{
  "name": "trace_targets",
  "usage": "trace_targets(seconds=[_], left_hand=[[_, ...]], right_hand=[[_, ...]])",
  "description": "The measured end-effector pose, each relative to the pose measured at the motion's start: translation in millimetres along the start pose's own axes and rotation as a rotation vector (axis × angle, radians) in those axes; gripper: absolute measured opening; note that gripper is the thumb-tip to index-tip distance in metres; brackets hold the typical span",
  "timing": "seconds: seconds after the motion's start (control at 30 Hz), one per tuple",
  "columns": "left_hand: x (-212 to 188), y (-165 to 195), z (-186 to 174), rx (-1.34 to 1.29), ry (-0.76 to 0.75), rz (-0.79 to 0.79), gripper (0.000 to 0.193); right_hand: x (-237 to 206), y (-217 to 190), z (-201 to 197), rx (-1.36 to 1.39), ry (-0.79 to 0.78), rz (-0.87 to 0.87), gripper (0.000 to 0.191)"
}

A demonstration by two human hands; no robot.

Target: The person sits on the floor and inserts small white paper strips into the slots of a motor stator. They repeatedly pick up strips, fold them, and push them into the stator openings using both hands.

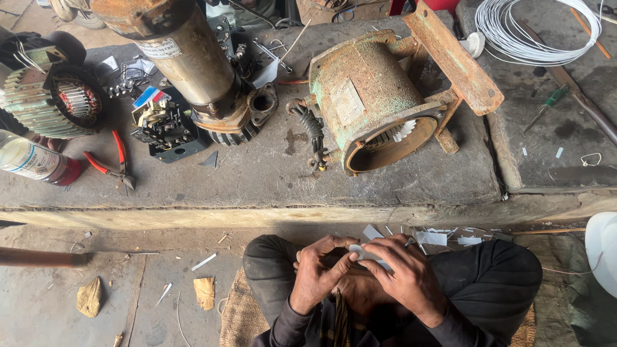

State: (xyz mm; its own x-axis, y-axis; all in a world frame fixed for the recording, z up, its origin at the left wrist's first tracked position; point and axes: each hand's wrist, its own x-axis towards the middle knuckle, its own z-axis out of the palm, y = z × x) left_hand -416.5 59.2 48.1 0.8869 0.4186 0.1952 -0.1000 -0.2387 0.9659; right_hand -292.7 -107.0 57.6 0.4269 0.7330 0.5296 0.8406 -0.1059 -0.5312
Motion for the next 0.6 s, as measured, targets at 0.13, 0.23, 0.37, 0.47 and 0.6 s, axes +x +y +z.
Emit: trace_targets(seconds=[0.13,0.23,0.37,0.47,0.6], left_hand=[[0.0,-1.0,1.5,-0.066,-0.019,-0.148,0.027],[-0.4,-1.0,1.9,-0.097,-0.022,-0.192,0.025],[-1.5,-2.2,2.9,-0.019,0.018,-0.169,0.022],[-0.8,-4.9,5.3,-0.077,-0.010,-0.143,0.021],[-0.2,-7.0,5.1,-0.126,-0.020,-0.217,0.022]], right_hand=[[-0.9,1.4,1.6,-0.054,-0.002,-0.004,0.036],[1.1,2.2,2.5,-0.055,-0.042,0.021,0.038],[3.7,-0.1,3.9,-0.124,-0.058,-0.088,0.055],[3.2,-1.8,3.4,-0.213,-0.065,-0.149,0.052],[2.2,0.3,3.3,-0.212,-0.043,-0.191,0.041]])
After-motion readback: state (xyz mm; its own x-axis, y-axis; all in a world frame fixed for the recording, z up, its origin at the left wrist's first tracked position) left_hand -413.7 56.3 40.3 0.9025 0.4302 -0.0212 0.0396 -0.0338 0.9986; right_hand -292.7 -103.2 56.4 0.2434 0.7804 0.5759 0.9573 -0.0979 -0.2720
